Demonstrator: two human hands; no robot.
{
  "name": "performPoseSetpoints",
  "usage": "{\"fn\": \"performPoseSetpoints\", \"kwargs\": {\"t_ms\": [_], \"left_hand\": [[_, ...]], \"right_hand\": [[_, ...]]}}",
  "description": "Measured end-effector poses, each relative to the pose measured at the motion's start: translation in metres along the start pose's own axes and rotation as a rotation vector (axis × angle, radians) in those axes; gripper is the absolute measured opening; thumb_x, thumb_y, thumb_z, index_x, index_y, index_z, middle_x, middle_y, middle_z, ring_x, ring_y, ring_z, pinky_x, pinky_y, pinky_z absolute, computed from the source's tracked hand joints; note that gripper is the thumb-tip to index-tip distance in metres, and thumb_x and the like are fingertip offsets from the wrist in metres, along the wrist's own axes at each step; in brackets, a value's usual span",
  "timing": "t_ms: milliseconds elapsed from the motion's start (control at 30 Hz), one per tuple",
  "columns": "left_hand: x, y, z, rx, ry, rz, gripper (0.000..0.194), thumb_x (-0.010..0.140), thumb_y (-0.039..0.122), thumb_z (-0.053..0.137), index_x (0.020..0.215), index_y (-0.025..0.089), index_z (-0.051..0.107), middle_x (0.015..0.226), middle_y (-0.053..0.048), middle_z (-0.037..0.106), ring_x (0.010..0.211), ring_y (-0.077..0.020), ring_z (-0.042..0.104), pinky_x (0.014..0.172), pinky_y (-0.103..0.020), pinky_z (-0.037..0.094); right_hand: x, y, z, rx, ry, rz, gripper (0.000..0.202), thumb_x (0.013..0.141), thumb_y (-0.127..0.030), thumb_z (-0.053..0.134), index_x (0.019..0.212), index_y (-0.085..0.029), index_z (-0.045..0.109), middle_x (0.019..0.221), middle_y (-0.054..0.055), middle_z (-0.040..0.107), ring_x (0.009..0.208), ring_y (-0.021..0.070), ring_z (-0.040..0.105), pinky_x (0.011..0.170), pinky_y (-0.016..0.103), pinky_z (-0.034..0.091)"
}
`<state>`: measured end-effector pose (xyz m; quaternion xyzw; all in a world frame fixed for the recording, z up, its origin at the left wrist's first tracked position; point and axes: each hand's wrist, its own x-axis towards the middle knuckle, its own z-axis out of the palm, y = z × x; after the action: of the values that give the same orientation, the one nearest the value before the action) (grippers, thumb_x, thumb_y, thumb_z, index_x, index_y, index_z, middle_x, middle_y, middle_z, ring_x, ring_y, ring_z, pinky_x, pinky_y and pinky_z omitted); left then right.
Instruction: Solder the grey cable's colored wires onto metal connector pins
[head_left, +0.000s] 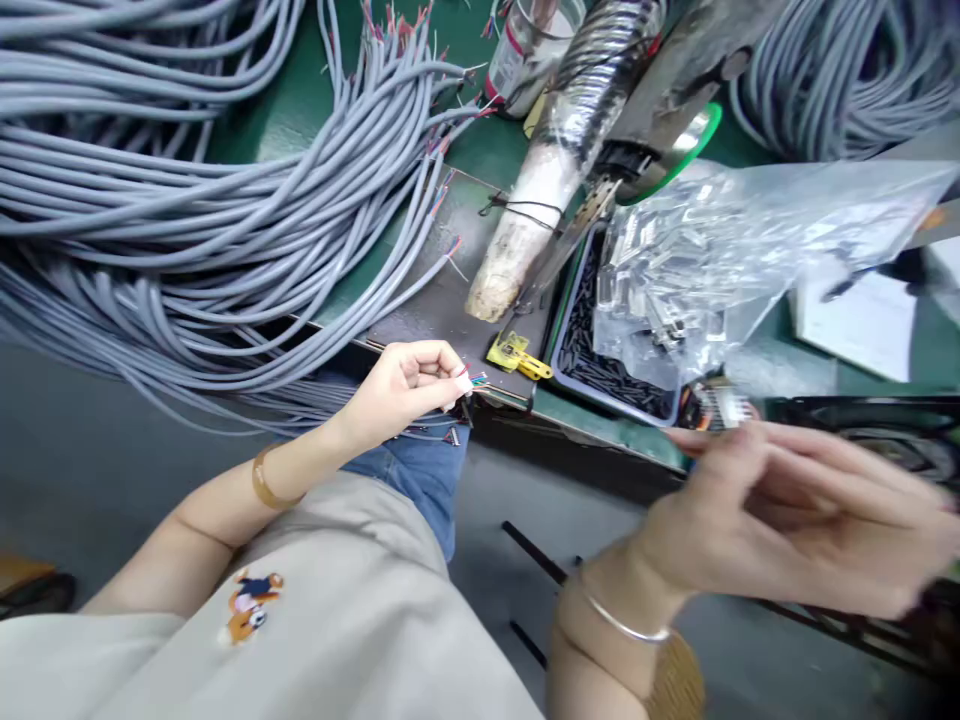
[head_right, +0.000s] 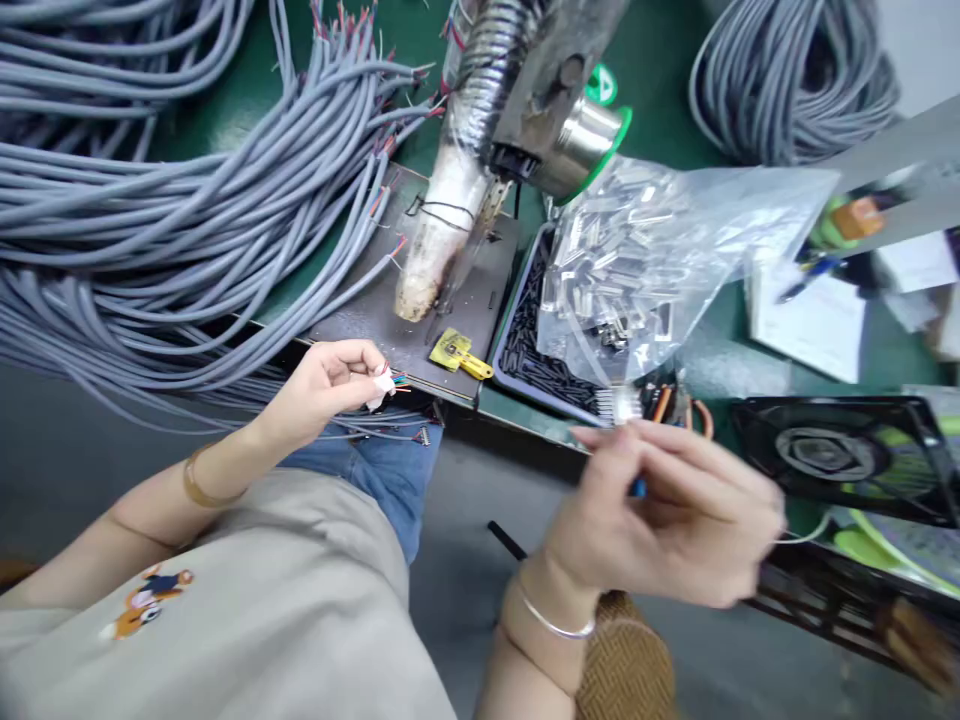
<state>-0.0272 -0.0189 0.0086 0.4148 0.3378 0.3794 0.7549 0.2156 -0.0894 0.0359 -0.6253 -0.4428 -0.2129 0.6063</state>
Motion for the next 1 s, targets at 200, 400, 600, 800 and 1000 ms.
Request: {"fn": "performPoseSetpoints", "kwargs": {"t_ms": [200, 400, 600, 800, 1000], "left_hand": [[0.006, -0.006, 0.016, 0.043, 0.033, 0.041, 0.019, 0.074, 0.02, 0.079, 0.07, 0.013, 0.062, 0.066, 0.003, 0.056, 0.058, -0.0049, 0.045, 0.056, -0.018, 0.037], [0.01, -0.013, 0.015, 0.073, 0.073, 0.023, 0.02, 0.073, 0.025, 0.082, 0.073, 0.013, 0.066, 0.071, 0.001, 0.06, 0.059, -0.006, 0.046, 0.054, -0.018, 0.036], [0.014, -0.013, 0.017, 0.082, 0.111, 0.039, 0.021, 0.072, 0.023, 0.078, 0.069, 0.014, 0.06, 0.077, -0.002, 0.063, 0.056, -0.0039, 0.042, 0.049, -0.018, 0.03], [0.019, -0.017, 0.015, 0.078, 0.104, 0.055, 0.019, 0.073, 0.022, 0.076, 0.068, 0.014, 0.06, 0.074, -0.003, 0.066, 0.059, -0.0059, 0.05, 0.051, -0.019, 0.034], [0.021, -0.016, 0.016, 0.11, 0.125, 0.087, 0.016, 0.075, 0.024, 0.076, 0.07, 0.014, 0.064, 0.074, -0.003, 0.067, 0.062, -0.0076, 0.054, 0.054, -0.019, 0.04]], "right_hand": [[-0.049, -0.024, 0.025, 0.348, -0.334, 0.161, 0.01, 0.091, -0.014, 0.072, 0.092, -0.019, 0.064, 0.089, -0.001, 0.076, 0.067, 0.0137, 0.077, 0.053, 0.024, 0.062], [-0.063, -0.022, 0.033, 0.464, -0.54, 0.329, 0.013, 0.094, -0.018, 0.069, 0.086, -0.021, 0.059, 0.097, -0.001, 0.071, 0.076, 0.0118, 0.076, 0.068, 0.026, 0.067], [-0.065, -0.02, 0.037, 0.403, -0.605, 0.305, 0.012, 0.093, -0.017, 0.069, 0.086, -0.021, 0.061, 0.099, 0.001, 0.073, 0.085, 0.0136, 0.076, 0.069, 0.025, 0.065], [-0.077, -0.019, 0.038, 0.421, -0.594, 0.278, 0.011, 0.094, -0.013, 0.067, 0.101, -0.022, 0.069, 0.106, 0.004, 0.079, 0.101, 0.0172, 0.078, 0.082, 0.03, 0.066], [-0.074, -0.021, 0.041, 0.432, -0.615, 0.316, 0.01, 0.091, -0.017, 0.072, 0.086, -0.021, 0.064, 0.106, 0.005, 0.08, 0.098, 0.0175, 0.078, 0.081, 0.03, 0.065]]}}
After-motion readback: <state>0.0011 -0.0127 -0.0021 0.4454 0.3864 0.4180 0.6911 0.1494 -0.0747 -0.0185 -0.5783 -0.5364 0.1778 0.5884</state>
